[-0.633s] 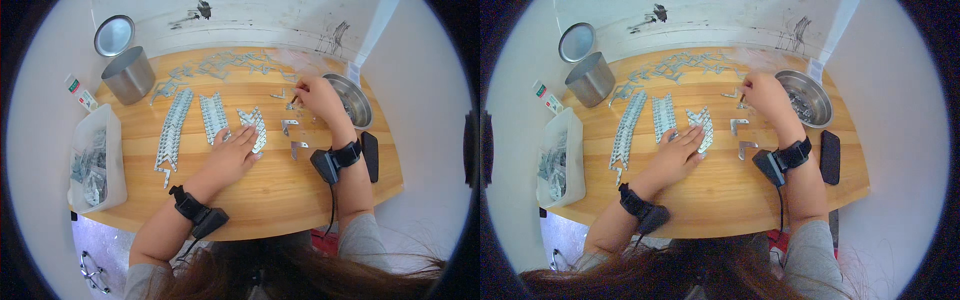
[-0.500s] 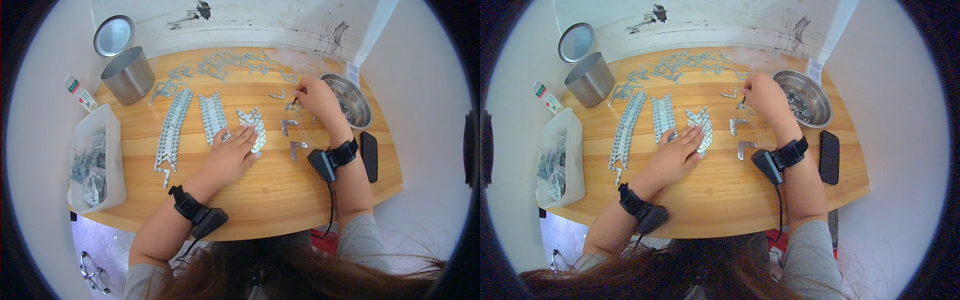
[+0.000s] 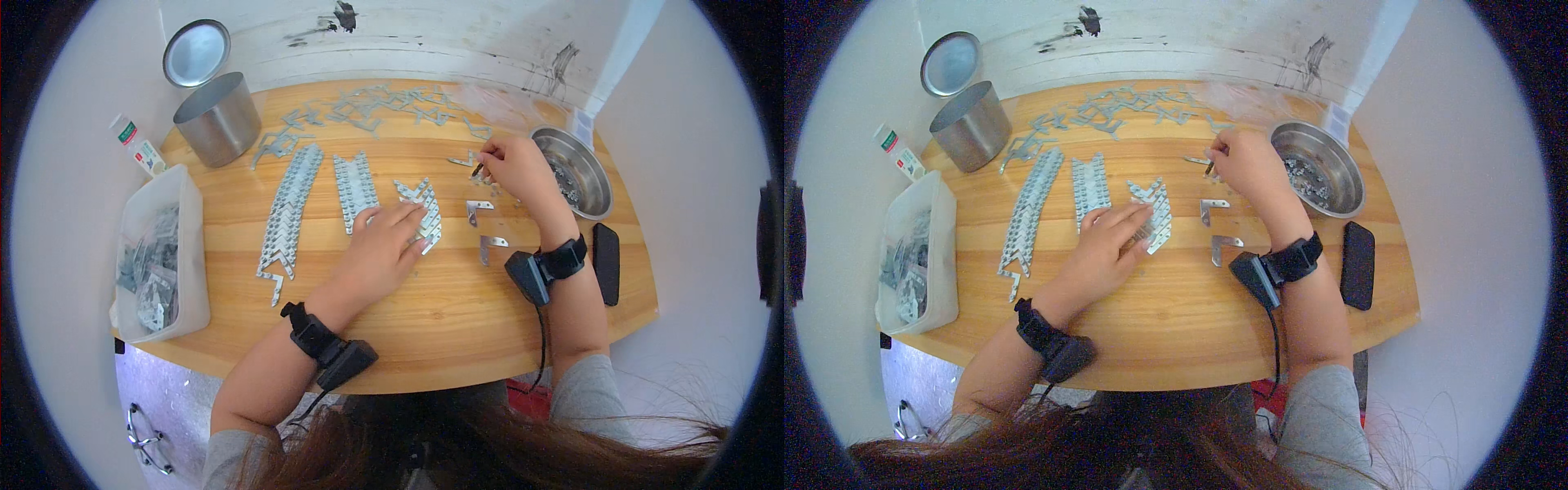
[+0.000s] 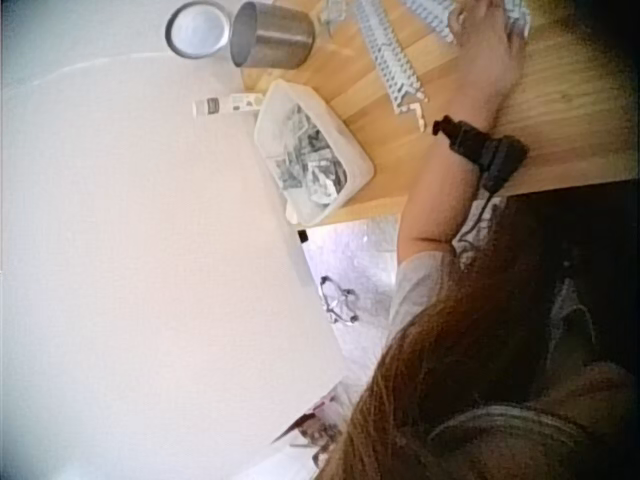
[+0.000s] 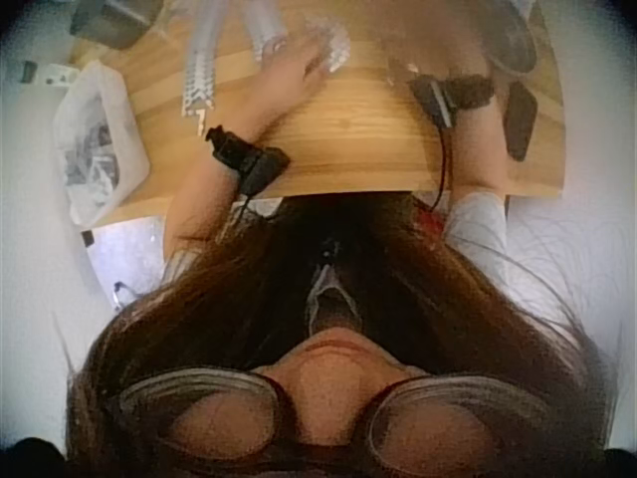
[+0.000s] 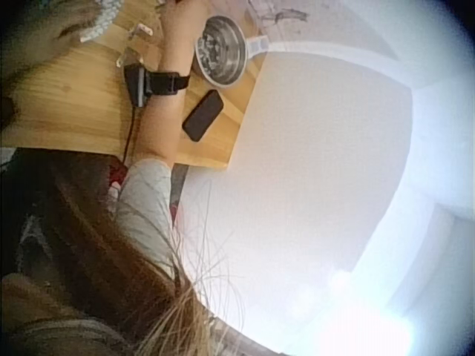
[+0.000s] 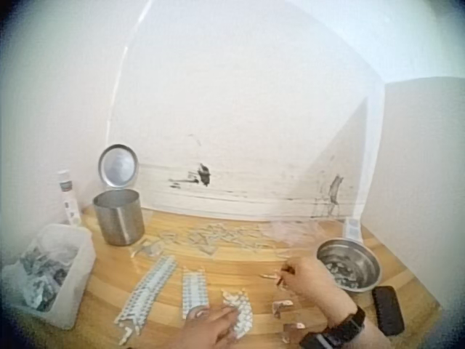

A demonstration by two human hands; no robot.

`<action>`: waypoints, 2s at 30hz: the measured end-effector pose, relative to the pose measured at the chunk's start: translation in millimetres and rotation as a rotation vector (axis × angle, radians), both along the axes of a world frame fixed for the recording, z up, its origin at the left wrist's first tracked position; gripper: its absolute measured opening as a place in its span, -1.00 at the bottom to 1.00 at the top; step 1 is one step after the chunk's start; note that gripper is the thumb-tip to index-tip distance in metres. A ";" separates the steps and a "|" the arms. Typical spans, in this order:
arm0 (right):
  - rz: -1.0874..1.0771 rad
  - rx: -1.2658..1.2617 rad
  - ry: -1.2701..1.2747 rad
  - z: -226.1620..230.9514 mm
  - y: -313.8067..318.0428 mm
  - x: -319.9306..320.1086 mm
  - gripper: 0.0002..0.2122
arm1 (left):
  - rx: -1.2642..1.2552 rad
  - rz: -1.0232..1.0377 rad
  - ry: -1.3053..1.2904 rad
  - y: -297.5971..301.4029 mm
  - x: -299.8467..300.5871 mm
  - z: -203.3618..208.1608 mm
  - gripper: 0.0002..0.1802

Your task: Arranging small L-shaped metal brackets onto a metallic strip on a wooden workbench.

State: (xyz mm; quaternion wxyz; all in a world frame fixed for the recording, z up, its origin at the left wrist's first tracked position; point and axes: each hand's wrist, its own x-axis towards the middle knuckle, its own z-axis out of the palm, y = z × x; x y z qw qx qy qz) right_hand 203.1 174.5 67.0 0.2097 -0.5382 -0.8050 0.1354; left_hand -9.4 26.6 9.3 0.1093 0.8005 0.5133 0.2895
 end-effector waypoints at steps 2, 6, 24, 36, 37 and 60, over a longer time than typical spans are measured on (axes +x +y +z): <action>0.035 -0.051 0.069 7.4 -8.4 -7.6 -0.80 | -0.047 0.072 -0.126 -1.0 -0.6 4.5 -0.55; 0.180 -0.211 0.376 27.1 -35.1 -24.9 -0.83 | -0.006 0.092 -0.360 5.2 -2.0 -4.8 -0.57; 0.508 -0.159 0.328 29.5 -79.9 -47.6 -0.93 | -0.166 0.215 -0.579 -1.7 0.4 3.9 -0.81; 0.649 0.264 -0.176 29.6 -96.2 -49.4 -0.91 | 0.246 0.073 -0.127 1.6 -4.3 0.9 -0.86; 0.655 0.266 -0.156 29.4 -96.6 -49.0 -0.91 | 0.224 0.081 -0.154 1.6 -3.5 1.1 -0.84; 0.298 -0.124 0.232 -6.1 -38.8 -45.0 -0.85 | 0.171 0.142 -0.149 3.3 -3.2 -4.5 -0.54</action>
